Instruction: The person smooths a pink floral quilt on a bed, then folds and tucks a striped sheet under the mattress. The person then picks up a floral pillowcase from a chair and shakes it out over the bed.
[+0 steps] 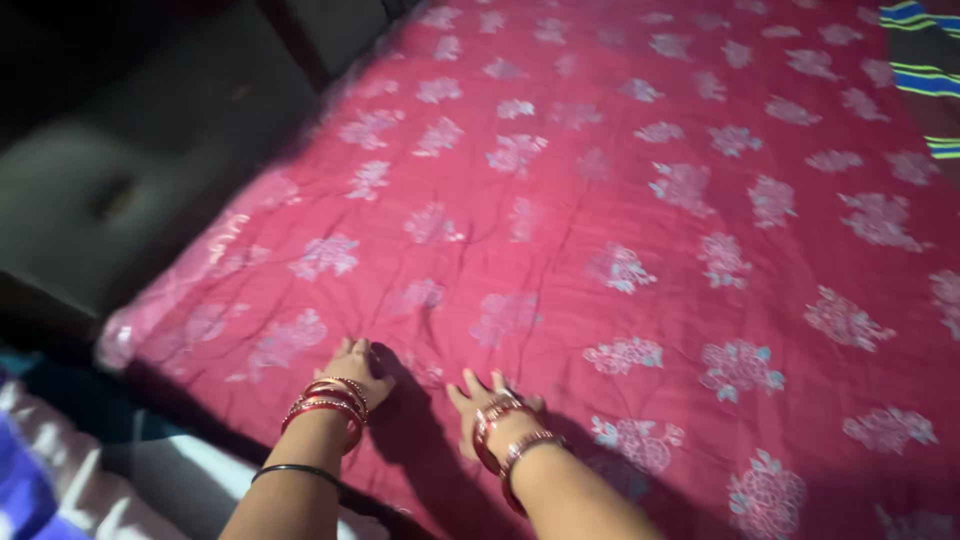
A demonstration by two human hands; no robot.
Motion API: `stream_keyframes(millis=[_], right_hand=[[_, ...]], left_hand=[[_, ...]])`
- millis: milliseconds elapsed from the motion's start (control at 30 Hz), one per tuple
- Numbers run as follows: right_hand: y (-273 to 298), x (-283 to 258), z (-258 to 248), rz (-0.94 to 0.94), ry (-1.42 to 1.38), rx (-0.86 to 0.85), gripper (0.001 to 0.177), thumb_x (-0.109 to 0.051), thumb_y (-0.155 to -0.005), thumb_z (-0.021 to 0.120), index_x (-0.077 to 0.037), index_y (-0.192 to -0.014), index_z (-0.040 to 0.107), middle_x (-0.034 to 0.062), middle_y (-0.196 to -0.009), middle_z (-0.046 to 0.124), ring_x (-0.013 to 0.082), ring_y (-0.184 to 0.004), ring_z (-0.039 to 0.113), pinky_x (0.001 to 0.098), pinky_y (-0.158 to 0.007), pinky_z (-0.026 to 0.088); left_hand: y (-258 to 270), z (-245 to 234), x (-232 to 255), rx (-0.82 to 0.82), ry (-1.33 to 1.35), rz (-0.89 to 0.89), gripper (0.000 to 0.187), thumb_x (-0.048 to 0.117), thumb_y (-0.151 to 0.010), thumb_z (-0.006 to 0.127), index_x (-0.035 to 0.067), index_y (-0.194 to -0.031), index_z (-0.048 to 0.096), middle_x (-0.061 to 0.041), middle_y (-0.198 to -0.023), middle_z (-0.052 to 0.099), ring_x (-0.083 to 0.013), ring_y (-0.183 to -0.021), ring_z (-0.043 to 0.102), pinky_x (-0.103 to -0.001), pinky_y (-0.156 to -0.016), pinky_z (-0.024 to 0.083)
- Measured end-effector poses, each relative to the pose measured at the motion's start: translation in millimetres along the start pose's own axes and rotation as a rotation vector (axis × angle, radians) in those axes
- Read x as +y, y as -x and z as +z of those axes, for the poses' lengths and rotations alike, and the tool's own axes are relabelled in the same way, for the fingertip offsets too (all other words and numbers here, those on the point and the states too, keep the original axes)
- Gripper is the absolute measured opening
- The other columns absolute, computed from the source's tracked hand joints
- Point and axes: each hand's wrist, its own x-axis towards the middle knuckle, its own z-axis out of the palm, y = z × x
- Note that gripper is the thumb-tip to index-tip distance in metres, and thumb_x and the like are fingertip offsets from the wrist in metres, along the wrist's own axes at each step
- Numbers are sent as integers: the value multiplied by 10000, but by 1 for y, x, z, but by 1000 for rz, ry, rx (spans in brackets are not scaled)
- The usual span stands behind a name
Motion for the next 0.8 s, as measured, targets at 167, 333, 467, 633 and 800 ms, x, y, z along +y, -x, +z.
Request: stream_keyframes(millis=[167,333,467,633,800], right_hand=[[-7,-4,7,13,63,-78,1123,-623,-834,695,-315,-1657,-5,-27,-1746,-116,379,-1603,-59,815,-1132,245],[-46,-3,-6,-52,217,-88,1046,-702,-918,662,-171,-1651,136,153,-1710,84,516,-1509,206,581,-1216,263],[-95,-19,-17,-343,-67,258,491,-397,-893,630,-54,-1237,701,226,-1205,710,399,-1115,687,478,-962,551],[-166,-108,-41,-666,-315,810,447,-267,-841,681,-19,-1211,650,241,-1205,692,418,-1131,646,465,-991,505],[-185,-190,-43,-298,-64,237,715,-353,-999,475,-186,-1603,131,-14,-1719,19,332,-1579,-30,864,-1097,81]], left_hand=[[5,-54,-45,365,-193,54,761,373,-944,634,26,-1537,307,-173,-1672,169,-305,-1554,144,-525,-1231,174],[21,-120,-74,287,-282,7,868,373,-876,712,47,-1560,288,-166,-1697,142,-279,-1576,132,-481,-1257,172],[19,-127,-92,295,-296,-29,893,399,-868,719,40,-1552,271,-191,-1685,129,-310,-1563,108,-495,-1237,151],[-30,-102,-124,439,-322,28,724,428,-956,653,46,-1500,368,-248,-1663,216,-355,-1572,151,-527,-1258,140],[-82,-82,-165,160,-412,-97,1098,586,-784,773,77,-1599,242,-173,-1679,180,-308,-1562,135,-506,-1236,148]])
